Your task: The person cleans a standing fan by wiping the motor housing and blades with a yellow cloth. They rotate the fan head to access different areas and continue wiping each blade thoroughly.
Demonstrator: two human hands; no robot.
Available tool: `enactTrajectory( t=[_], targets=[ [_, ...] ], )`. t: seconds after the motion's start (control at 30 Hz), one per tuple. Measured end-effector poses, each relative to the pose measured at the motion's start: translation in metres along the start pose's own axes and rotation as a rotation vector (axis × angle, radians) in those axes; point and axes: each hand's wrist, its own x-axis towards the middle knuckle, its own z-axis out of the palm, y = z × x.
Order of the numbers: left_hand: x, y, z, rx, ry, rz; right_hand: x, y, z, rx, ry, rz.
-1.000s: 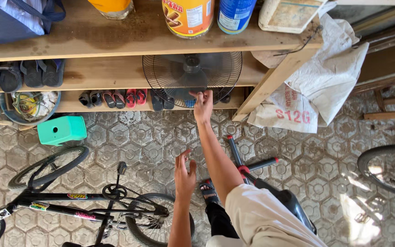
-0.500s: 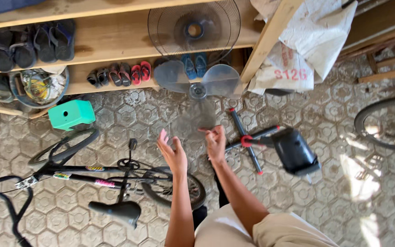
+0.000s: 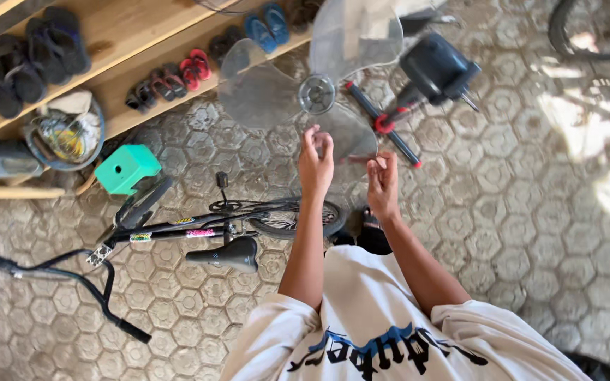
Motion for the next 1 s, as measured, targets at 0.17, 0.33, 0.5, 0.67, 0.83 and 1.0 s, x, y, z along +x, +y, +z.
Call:
enactTrajectory(
  t=[0.17, 0.33, 0.5, 0.67, 0.83, 1.0],
  targets=[
    [-0.038, 0.049, 0.05, 0.003, -0.03, -0.134, -0.038, -0.014, -0.056, 0.034, 0.01, -0.008],
    [-0.103, 0.093, 0.119, 0.23, -0.183, 0.231, -0.093, -0.034, -0.142, -0.203, 0.244, -0.132],
    [-0.211, 0.13, 0.197, 0.311, -0.567, 0.479, -0.172, -0.046, -0.241, -0.072, 0.592, 0.012],
    [-0.353, 0.16, 0.256, 0.181, -0.83, 0.728, -0.3, -0.052, -0.326, -0.186, 0.938, 0.035],
    [-0.507, 0.195, 0.305, 0.138, -1.019, 0.82, -0.418, -0.059, -0.399, -0.135, 1.236, 0.029],
    [-0.651, 0.223, 0.343, 0.076, -1.195, 0.869, -0.525, -0.063, -0.449, -0.128, 1.397, -0.017]
  ],
)
